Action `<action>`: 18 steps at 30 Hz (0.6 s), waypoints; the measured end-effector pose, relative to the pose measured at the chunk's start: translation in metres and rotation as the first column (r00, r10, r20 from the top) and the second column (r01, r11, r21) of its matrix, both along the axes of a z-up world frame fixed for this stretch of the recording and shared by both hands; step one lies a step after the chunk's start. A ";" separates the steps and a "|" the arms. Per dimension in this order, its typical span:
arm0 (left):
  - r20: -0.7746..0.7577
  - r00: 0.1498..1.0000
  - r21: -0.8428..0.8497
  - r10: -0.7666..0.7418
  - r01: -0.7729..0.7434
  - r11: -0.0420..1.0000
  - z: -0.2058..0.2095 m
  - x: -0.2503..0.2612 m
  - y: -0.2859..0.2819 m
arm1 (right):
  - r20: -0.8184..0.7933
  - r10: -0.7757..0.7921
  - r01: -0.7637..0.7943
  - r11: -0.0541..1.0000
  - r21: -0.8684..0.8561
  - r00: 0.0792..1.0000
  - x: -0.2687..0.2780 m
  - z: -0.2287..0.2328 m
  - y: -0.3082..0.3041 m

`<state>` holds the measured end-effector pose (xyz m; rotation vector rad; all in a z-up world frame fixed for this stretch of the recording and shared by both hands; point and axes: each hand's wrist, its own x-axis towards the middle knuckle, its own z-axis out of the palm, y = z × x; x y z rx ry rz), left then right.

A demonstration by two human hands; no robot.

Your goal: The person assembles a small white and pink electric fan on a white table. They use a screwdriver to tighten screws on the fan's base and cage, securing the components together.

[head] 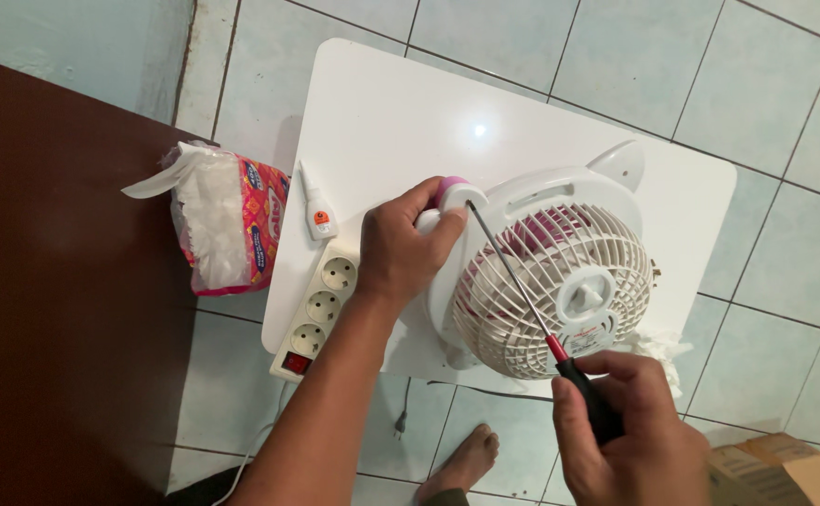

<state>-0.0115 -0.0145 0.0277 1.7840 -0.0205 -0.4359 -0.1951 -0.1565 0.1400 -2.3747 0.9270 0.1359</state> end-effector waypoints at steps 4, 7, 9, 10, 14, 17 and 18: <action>-0.029 0.999 -0.008 0.022 -0.022 1.000 0.003 -0.001 -0.002 | 0.057 -0.068 0.069 0.997 -0.018 0.996 0.015 0.024 0.006; -0.019 1.000 0.030 0.024 -0.023 0.999 0.004 -0.001 -0.003 | 0.169 0.119 -0.103 0.989 -0.101 0.978 0.028 0.042 0.004; -0.005 1.000 0.050 0.027 -0.027 0.998 0.005 -0.002 -0.003 | 0.171 0.280 -0.238 0.944 -0.229 0.945 0.035 0.053 0.000; 0.001 0.999 0.053 0.033 -0.033 0.998 0.004 -0.002 -0.004 | 0.130 0.280 -0.243 0.939 -0.243 0.951 0.038 0.058 0.000; -0.004 0.999 0.082 0.036 -0.035 0.996 0.003 -0.003 -0.003 | 0.033 0.319 -0.299 0.916 -0.269 0.947 0.042 0.072 0.000; -0.006 0.999 0.059 0.041 -0.041 0.997 0.002 -0.003 -0.002 | 0.107 0.341 -0.311 0.923 -0.227 0.934 0.045 0.071 -0.005; -0.008 0.999 0.073 0.041 -0.041 0.997 0.002 -0.004 -0.001 | 0.148 0.340 -0.307 0.929 -0.204 0.929 0.046 0.070 -0.009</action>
